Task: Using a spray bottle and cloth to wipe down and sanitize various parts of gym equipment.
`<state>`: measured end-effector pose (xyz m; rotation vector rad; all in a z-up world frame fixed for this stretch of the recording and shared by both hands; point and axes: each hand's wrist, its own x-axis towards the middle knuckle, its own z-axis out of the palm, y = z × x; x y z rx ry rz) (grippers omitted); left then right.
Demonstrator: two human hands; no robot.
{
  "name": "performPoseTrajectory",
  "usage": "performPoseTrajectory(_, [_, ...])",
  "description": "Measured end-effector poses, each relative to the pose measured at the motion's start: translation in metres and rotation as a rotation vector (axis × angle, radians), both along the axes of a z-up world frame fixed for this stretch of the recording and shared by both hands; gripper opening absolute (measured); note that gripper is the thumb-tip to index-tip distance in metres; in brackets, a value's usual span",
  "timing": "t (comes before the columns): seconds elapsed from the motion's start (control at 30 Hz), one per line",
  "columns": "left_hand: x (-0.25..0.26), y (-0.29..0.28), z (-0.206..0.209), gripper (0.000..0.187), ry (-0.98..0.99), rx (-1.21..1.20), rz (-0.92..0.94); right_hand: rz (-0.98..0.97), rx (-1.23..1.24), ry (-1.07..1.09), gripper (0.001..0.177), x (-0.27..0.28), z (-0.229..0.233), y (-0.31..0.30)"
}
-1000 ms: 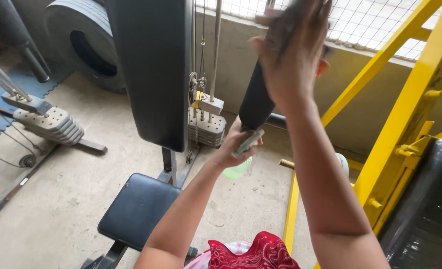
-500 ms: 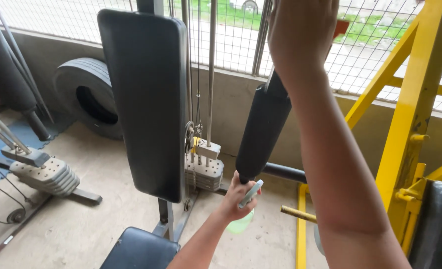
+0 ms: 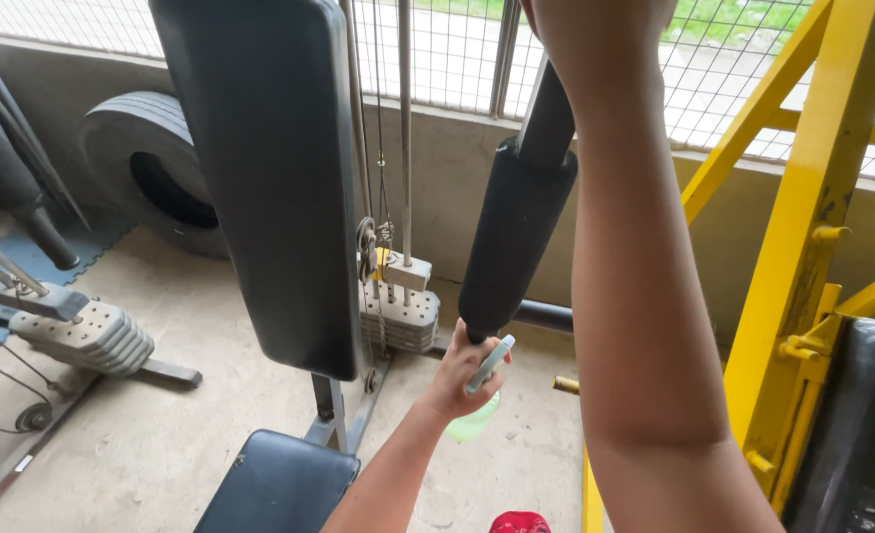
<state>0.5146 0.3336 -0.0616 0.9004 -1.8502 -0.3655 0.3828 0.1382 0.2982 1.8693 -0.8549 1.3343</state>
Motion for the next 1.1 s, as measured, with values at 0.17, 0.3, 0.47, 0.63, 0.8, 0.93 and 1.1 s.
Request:
performPoseTrajectory(0.17, [0.000, 0.005, 0.001, 0.023, -0.011, 0.006, 0.000, 0.075, 0.140, -0.185, 0.031, -0.010, -0.026, 0.028])
performPoseTrajectory(0.3, [0.001, 0.007, -0.002, 0.022, -0.079, 0.074, 0.031, 0.472, 0.394, -0.328, 0.038, -0.011, -0.048, 0.067])
performPoseTrajectory(0.47, [0.000, 0.010, -0.006, 0.022, -0.077, 0.005, 0.033, 0.643, 0.569, -0.399, 0.037, -0.015, -0.067, 0.116])
performPoseTrajectory(0.63, [-0.001, 0.015, -0.002, 0.022, -0.046, 0.096, 0.032, 0.763, 0.854, -0.607, 0.033, -0.023, -0.095, 0.147])
performPoseTrajectory(0.8, [-0.003, 0.014, -0.009, 0.031, -0.021, 0.063, 0.069, 0.461, 0.646, -0.474, 0.037, -0.014, -0.165, 0.176])
performPoseTrajectory(0.93, [-0.005, 0.001, -0.030, 0.031, -0.095, 0.062, 0.068, 0.325, 0.479, -0.353, 0.062, -0.005, -0.231, 0.195])
performPoseTrajectory(1.1, [-0.008, -0.018, -0.083, 0.059, -0.021, -0.159, 0.140, 0.223, 0.563, -0.201, 0.074, -0.006, -0.294, 0.220])
